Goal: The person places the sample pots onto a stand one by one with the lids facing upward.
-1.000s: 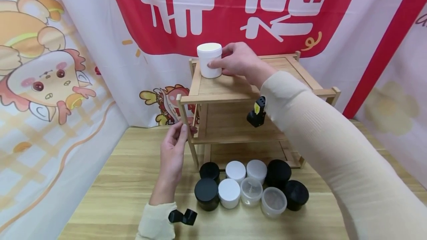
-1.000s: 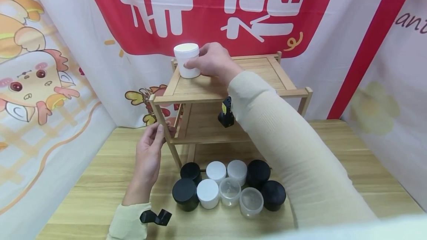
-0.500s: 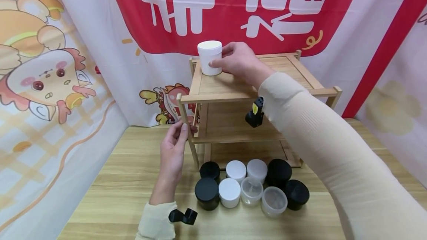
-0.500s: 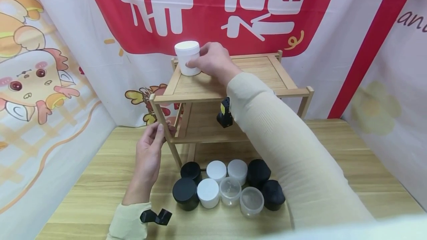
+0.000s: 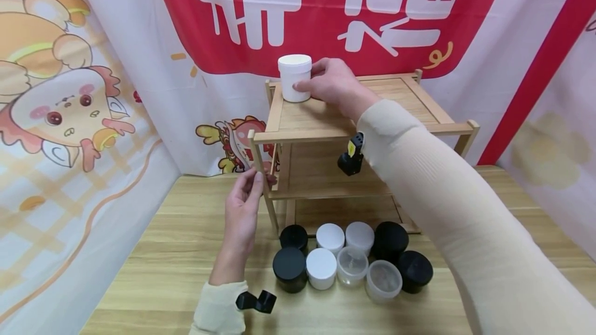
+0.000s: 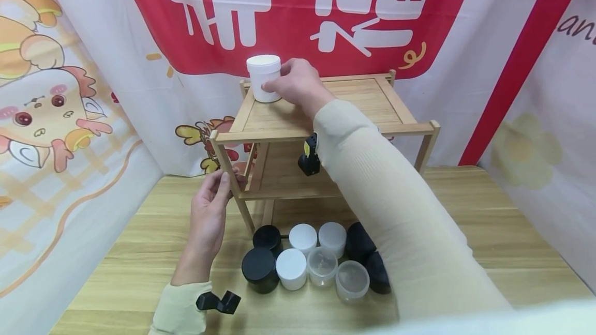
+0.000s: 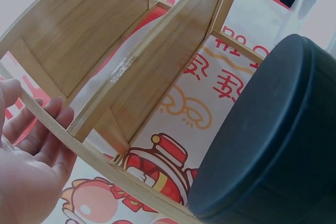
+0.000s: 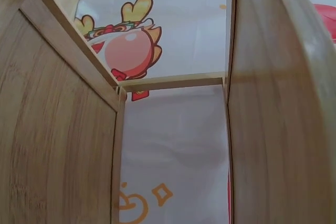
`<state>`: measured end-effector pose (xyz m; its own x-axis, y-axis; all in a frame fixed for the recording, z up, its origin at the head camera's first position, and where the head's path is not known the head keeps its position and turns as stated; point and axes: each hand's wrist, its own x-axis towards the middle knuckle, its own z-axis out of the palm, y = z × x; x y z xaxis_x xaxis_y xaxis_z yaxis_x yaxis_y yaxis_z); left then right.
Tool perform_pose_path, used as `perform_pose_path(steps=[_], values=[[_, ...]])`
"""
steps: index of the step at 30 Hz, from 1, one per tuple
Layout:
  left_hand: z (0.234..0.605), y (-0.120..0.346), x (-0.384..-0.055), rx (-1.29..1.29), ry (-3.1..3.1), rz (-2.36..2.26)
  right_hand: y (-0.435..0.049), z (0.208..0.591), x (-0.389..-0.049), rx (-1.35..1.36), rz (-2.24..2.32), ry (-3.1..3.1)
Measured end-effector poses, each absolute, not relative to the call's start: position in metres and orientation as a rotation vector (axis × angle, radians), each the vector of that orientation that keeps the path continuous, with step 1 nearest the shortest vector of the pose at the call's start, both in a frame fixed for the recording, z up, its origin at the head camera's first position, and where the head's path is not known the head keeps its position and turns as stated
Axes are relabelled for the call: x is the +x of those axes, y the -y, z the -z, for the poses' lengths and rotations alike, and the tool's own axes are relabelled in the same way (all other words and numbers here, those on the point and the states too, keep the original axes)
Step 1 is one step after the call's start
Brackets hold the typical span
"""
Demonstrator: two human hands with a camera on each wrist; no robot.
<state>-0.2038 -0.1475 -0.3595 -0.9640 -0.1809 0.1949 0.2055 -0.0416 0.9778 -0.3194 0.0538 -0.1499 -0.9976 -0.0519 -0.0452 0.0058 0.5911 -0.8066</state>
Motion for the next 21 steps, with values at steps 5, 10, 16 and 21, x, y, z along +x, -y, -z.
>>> perform_pose_path(steps=[5,10,16,21], values=[[0.359,0.147,-0.203,-0.027,1.966,2.103,-0.052,0.150,-0.321,-0.035,1.402,-2.740],[0.359,0.147,-0.203,-0.031,1.964,2.096,-0.051,0.150,-0.322,-0.015,1.412,-2.742],[0.359,0.147,-0.203,-0.048,1.960,2.100,-0.048,0.150,-0.321,0.048,1.445,-2.741],[0.358,0.147,-0.202,-0.033,1.958,2.103,-0.043,0.150,-0.319,0.103,1.481,-2.734]])
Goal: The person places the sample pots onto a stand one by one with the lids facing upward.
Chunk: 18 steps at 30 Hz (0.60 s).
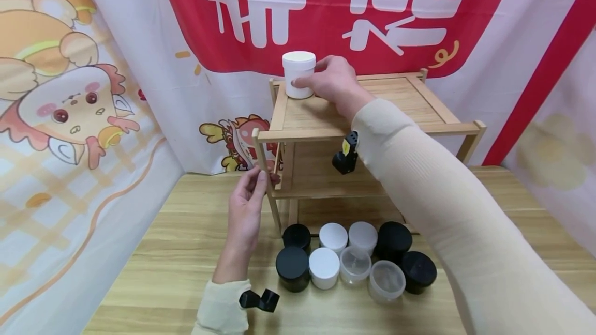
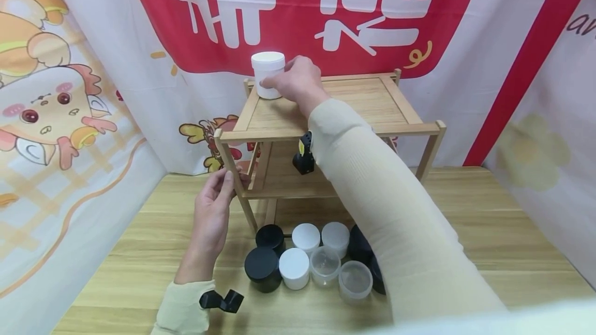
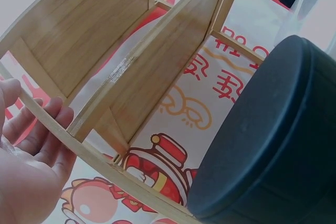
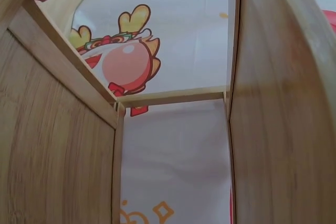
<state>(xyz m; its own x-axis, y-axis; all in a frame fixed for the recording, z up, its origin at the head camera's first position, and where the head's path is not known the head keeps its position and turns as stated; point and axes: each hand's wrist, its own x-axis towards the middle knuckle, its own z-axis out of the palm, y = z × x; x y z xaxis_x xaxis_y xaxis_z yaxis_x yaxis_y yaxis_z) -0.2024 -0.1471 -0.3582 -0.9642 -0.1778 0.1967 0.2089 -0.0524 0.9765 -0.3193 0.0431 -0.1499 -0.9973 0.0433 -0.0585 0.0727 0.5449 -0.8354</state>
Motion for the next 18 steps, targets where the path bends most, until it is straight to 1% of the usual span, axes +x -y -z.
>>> perform_pose_path(steps=[18], values=[[0.3591,0.1474,-0.2040,-0.039,1.964,2.103,-0.0350,0.1456,-0.3150,0.182,1.482,-2.753]])
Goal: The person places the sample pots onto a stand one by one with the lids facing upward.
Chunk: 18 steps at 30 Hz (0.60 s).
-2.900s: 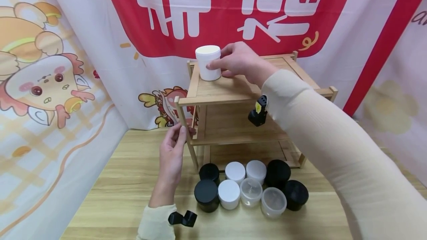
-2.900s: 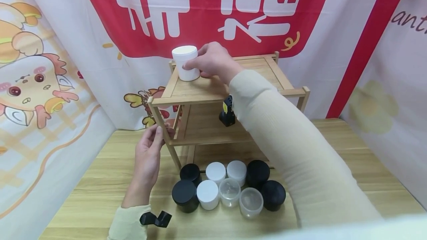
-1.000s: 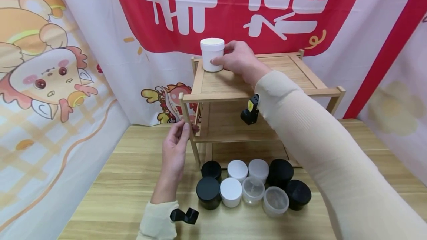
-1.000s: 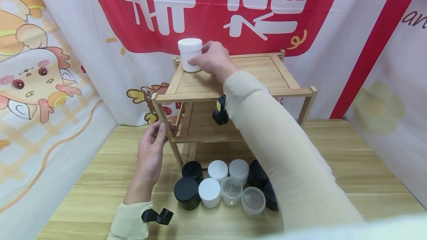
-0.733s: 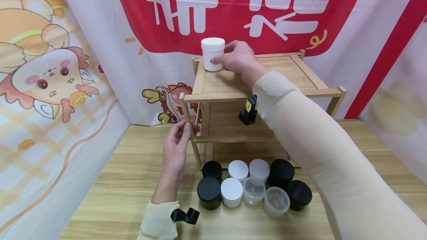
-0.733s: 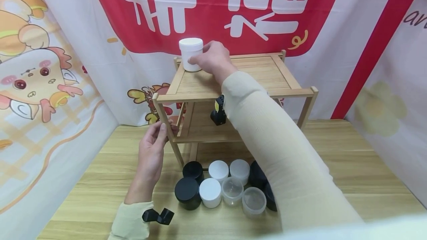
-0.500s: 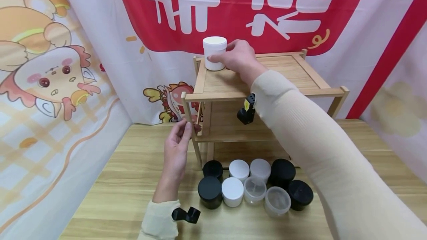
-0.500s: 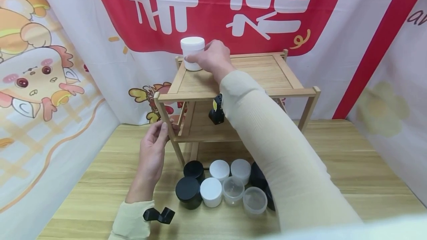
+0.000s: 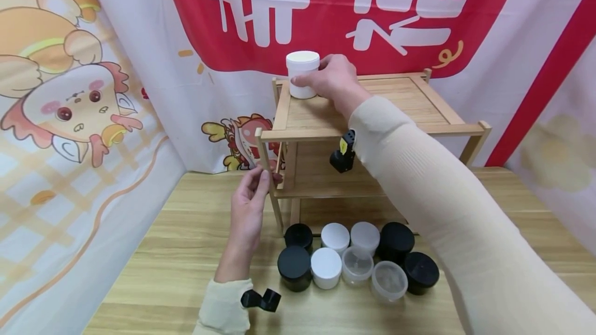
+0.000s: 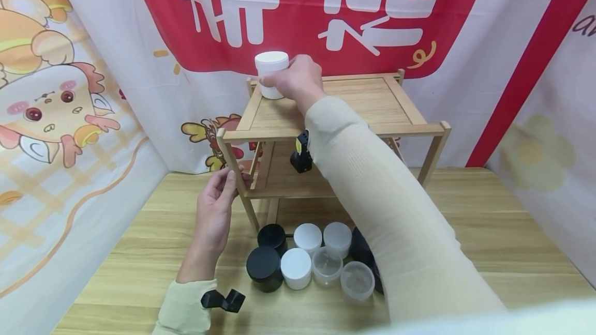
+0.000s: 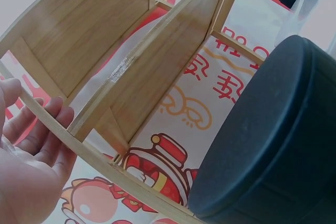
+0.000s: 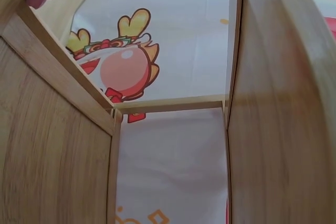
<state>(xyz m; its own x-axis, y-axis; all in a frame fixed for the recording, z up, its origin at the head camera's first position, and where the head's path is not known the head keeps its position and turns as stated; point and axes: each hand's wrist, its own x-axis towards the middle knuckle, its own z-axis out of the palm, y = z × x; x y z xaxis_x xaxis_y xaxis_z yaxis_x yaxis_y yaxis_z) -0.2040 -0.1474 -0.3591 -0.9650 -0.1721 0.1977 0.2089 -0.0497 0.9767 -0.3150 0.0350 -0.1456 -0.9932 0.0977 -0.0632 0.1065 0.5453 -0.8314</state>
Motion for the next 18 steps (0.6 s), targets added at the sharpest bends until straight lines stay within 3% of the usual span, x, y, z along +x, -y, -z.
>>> perform_pose_path(steps=[18], values=[[0.3614,0.1484,-0.2057,-0.037,1.965,2.112,-0.0349,0.1471,-0.3129,0.194,1.418,-2.806]])
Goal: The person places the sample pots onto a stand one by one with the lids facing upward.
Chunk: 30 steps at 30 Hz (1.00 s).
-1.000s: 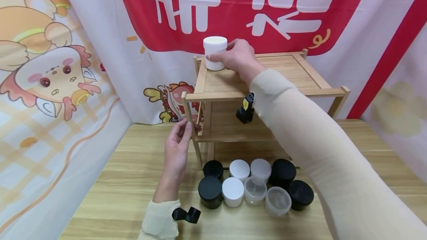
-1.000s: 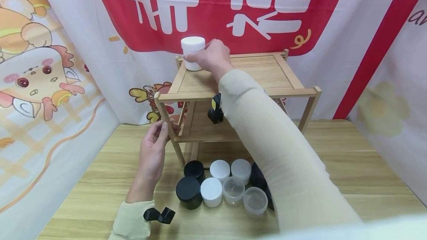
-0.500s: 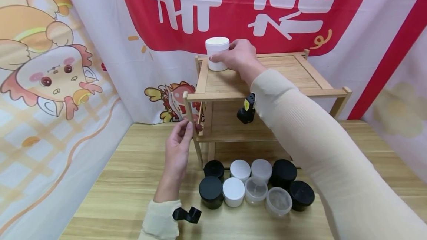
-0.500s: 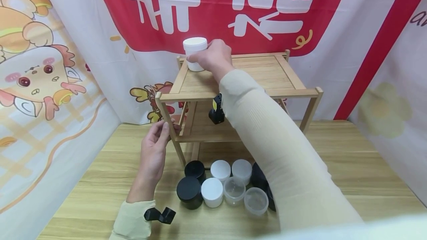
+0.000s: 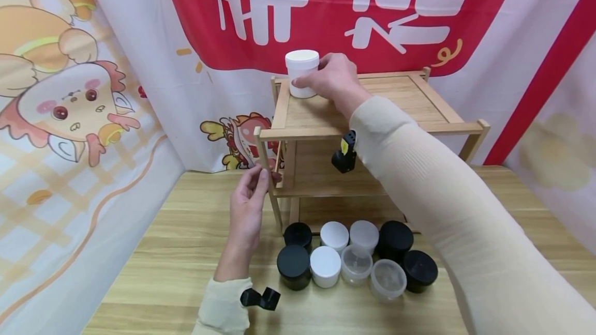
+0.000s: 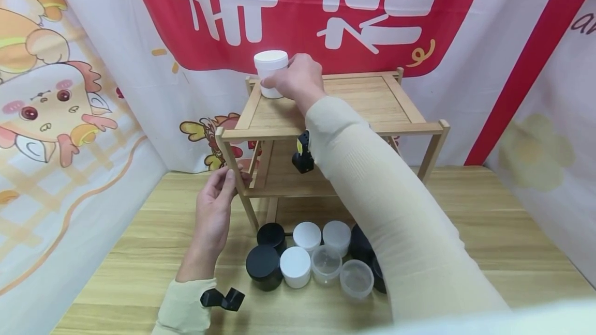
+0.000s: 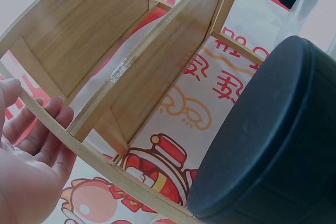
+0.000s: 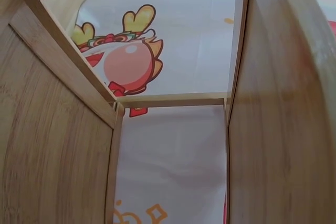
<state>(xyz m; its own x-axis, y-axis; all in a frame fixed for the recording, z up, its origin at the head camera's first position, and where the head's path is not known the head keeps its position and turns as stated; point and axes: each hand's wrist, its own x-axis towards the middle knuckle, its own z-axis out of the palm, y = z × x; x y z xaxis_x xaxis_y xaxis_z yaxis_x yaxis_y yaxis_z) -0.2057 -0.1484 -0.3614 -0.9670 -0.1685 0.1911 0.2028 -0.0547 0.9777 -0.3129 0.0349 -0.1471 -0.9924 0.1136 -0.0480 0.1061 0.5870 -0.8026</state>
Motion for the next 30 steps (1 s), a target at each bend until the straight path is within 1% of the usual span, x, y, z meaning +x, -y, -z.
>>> perform_pose_path(steps=[9,15,19,30], values=[[0.359,0.149,-0.206,-0.016,1.973,2.103,-0.052,0.146,-0.310,-0.199,-1.566,2.775],[0.359,0.150,-0.206,-0.001,1.983,2.094,-0.069,0.145,-0.303,-0.216,-1.579,2.812],[0.359,0.150,-0.206,-0.013,1.986,2.098,-0.084,0.145,-0.290,-0.155,-1.585,2.842],[0.359,0.149,-0.203,-0.025,1.997,2.117,-0.131,0.157,-0.239,0.174,-1.728,2.755]])
